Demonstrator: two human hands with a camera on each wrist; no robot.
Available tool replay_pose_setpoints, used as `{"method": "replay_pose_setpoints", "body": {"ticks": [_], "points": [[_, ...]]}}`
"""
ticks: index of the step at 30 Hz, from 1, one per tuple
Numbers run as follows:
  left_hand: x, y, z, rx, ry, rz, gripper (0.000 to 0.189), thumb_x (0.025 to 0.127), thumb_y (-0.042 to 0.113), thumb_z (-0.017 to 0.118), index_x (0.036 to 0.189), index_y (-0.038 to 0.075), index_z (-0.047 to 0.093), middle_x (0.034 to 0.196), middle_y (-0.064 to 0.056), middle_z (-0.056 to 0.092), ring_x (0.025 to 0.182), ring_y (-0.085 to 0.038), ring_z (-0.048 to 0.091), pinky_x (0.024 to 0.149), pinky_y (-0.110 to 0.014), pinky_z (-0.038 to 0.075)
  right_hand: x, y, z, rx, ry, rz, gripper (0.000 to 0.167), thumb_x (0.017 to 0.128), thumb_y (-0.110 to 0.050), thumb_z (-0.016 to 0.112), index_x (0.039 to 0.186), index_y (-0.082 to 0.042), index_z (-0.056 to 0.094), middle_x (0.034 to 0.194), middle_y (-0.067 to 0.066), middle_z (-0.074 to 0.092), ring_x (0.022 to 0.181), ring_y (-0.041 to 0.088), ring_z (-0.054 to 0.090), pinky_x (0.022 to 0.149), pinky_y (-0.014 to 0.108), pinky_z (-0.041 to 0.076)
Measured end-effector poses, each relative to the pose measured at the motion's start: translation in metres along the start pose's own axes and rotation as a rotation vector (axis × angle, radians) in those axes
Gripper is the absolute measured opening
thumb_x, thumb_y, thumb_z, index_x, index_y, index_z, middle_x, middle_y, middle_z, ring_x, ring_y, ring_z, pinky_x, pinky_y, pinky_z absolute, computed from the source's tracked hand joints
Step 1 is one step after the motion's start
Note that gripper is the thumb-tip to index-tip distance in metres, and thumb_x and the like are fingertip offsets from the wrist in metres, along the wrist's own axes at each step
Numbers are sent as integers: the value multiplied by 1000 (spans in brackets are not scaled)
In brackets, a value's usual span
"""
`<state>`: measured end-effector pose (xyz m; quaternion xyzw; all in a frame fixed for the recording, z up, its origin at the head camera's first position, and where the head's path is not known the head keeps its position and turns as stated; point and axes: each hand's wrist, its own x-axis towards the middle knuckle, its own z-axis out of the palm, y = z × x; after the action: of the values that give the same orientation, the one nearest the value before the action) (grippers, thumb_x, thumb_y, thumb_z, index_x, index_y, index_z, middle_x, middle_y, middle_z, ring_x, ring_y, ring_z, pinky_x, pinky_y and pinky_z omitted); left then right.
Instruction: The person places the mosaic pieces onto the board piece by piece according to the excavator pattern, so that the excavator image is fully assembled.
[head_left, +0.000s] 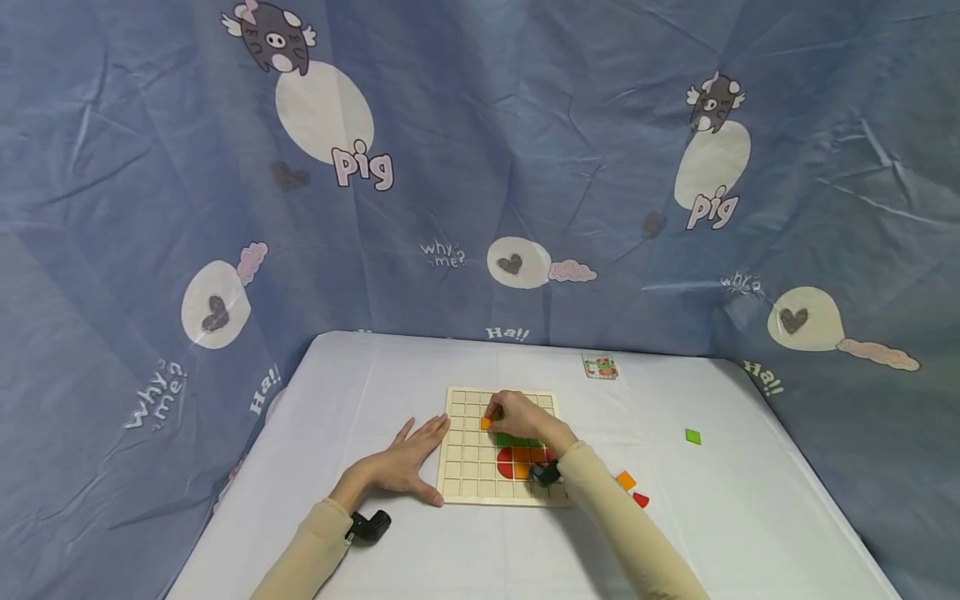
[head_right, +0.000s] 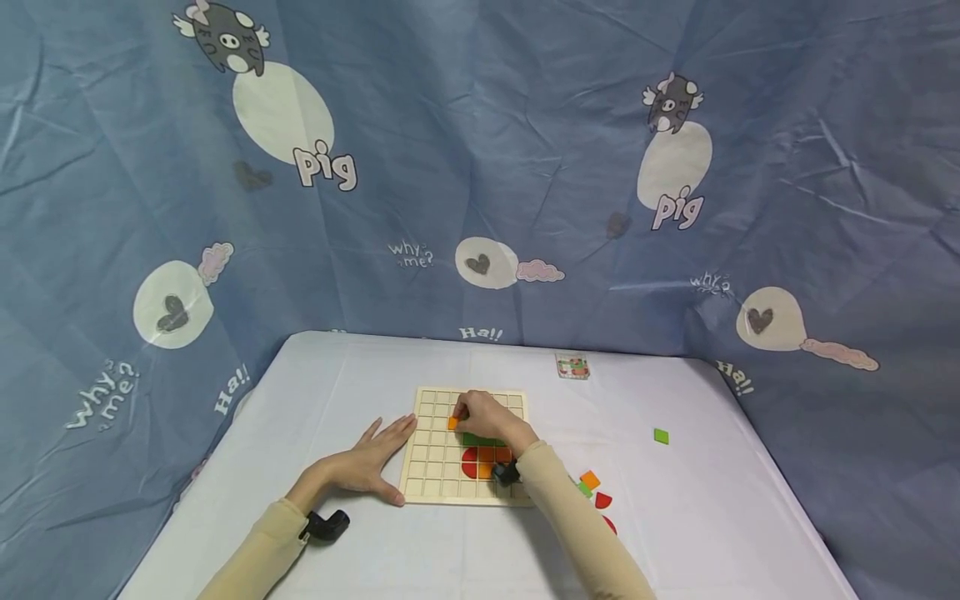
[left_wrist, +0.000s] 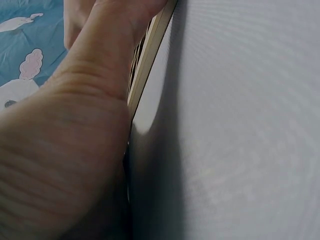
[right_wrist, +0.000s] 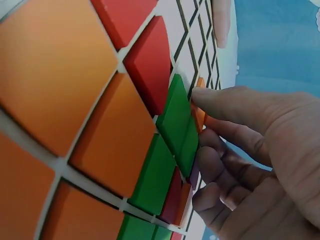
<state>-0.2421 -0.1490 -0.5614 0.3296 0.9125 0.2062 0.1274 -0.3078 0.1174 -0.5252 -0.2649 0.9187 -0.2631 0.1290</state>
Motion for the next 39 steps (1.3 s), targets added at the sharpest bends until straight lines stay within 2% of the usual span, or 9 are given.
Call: {"method": "replay_pose_setpoints", "body": {"ticks": [5, 9, 15, 19, 24, 31, 35, 39], "points": [[0, 3, 0, -13, 2, -2, 131, 63, 73, 72, 155, 6, 7, 164, -10, 4, 151, -29, 4, 120, -58, -6, -5, 2, -2, -1, 14, -11, 18, 83, -17, 76, 98, -11, 68, 95, -4, 65, 83, 6, 57, 76, 22, 52], [1, 4, -1, -6, 9, 3, 131, 63, 72, 73, 155, 6, 8, 164, -10, 4, 151, -29, 5, 120, -59, -4, -17, 7, -8, 33, 48, -52, 19, 86, -17, 73, 103, -10, 67, 96, -1, 64, 83, 8, 56, 76, 23, 52], [1, 7, -4, 0, 10, -5, 131, 63, 70, 74, 155, 5, 8, 164, -10, 5, 151, -29, 5, 120, -59, -5, -55, 29, -32, 120, 112, -51, 19, 88, -14, 70, 105, -7, 64, 96, 2, 63, 83, 14, 55, 72, 27, 49], [0, 5, -3, -2, 17, -13, 131, 63, 70, 75, 155, 5, 8, 164, -10, 4, 151, -29, 5, 120, -58, -5, -88, 58, -52, 141, 181, -22, 21, 85, -9, 70, 104, -5, 63, 99, 7, 64, 87, 20, 55, 72, 29, 48], [-1, 5, -4, -9, 22, -11, 131, 63, 70, 75, 155, 4, 9, 164, -11, 5, 151, -30, 6, 120, -58, -6, -133, 103, -73, 159, 266, 69, 25, 80, -4, 71, 104, -3, 63, 101, 14, 64, 87, 18, 54, 70, 27, 45], [0, 2, -2, -10, 5, -24, 133, 62, 71, 74, 156, 7, 5, 164, -8, 2, 152, -27, 3, 120, -56, -7, -189, 170, -97, 189, 365, 199, 30, 84, -4, 67, 112, 4, 57, 104, 20, 58, 90, 20, 51, 69, 24, 42], [1, 0, 1, -8, 3, -29, 134, 61, 74, 73, 156, 9, 4, 164, -7, 2, 152, -25, 2, 120, -55, -8, -213, 200, -106, 199, 397, 307, 36, 87, -8, 65, 118, 7, 52, 108, 22, 54, 91, 22, 48, 67, 25, 43], [3, -1, 4, -15, 4, -26, 134, 60, 75, 72, 156, 10, 5, 164, -6, 2, 152, -24, 2, 120, -54, -9, -229, 224, -108, 195, 405, 394, 44, 88, -12, 65, 122, 9, 49, 113, 24, 51, 94, 24, 48, 67, 25, 43]]}}
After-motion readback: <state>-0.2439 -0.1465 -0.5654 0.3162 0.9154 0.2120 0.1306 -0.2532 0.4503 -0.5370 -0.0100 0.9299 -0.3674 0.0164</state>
